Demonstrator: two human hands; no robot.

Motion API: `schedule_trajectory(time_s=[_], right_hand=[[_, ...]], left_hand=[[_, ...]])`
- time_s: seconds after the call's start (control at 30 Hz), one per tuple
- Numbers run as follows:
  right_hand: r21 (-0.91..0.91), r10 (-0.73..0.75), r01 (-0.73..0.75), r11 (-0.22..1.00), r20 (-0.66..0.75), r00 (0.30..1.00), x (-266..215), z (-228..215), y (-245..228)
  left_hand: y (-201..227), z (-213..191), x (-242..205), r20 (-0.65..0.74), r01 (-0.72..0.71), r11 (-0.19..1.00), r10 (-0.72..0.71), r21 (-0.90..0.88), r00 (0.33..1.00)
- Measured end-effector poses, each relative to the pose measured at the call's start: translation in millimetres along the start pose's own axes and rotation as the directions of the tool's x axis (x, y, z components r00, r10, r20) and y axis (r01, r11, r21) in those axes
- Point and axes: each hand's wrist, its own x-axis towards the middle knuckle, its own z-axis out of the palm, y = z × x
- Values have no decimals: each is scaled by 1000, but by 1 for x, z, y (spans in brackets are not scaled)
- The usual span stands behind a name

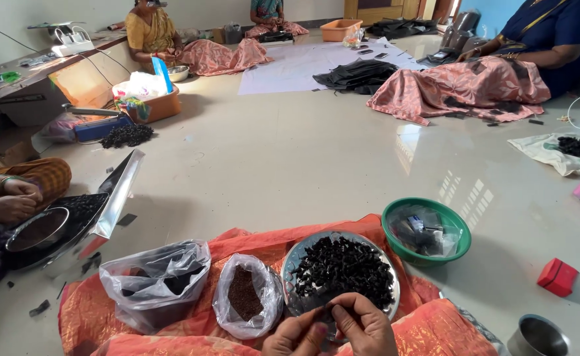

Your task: The person sits on the floor and folds black fabric pieces one at a time, pressing each fold by hand and placing the folded piece onto a large plate of finished pieces. They take new pieces from a pile and occasionally reach into a small bag of brown seeds beside the plate.

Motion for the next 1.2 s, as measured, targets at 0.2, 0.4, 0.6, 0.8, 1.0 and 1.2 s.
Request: schedule_trajectory(time_s=[0.2, 0.4, 0.6, 0.8, 1.0, 1.2], right_hand=[[-343, -409, 394, 853, 33, 912, -14, 13, -41], [-431, -480, 541, 722, 251, 841, -14, 10, -58], [-381, -153, 221, 898, 201, 968, -15, 8, -59], [-309, -170, 294, 904, 370, 913, -17, 8, -68], [-324, -144, 347, 880, 514, 846, -20, 13, -93], [-454, -211, 460, 763, 498, 841, -19, 8, -96]], left_hand=[[26, 5, 1, -131, -177, 871, 263, 458, 956], [44, 8, 3, -182, -73, 904, 163, 420, 970], [50, -12, 12, 77, 83, 987, -94, 137, 993], [79, -22, 6, 240, 329, 944, -314, -24, 919], [75, -39, 9, 424, 524, 849, -453, -62, 784], [86, -25, 1, 511, 502, 864, -409, -50, 756]])
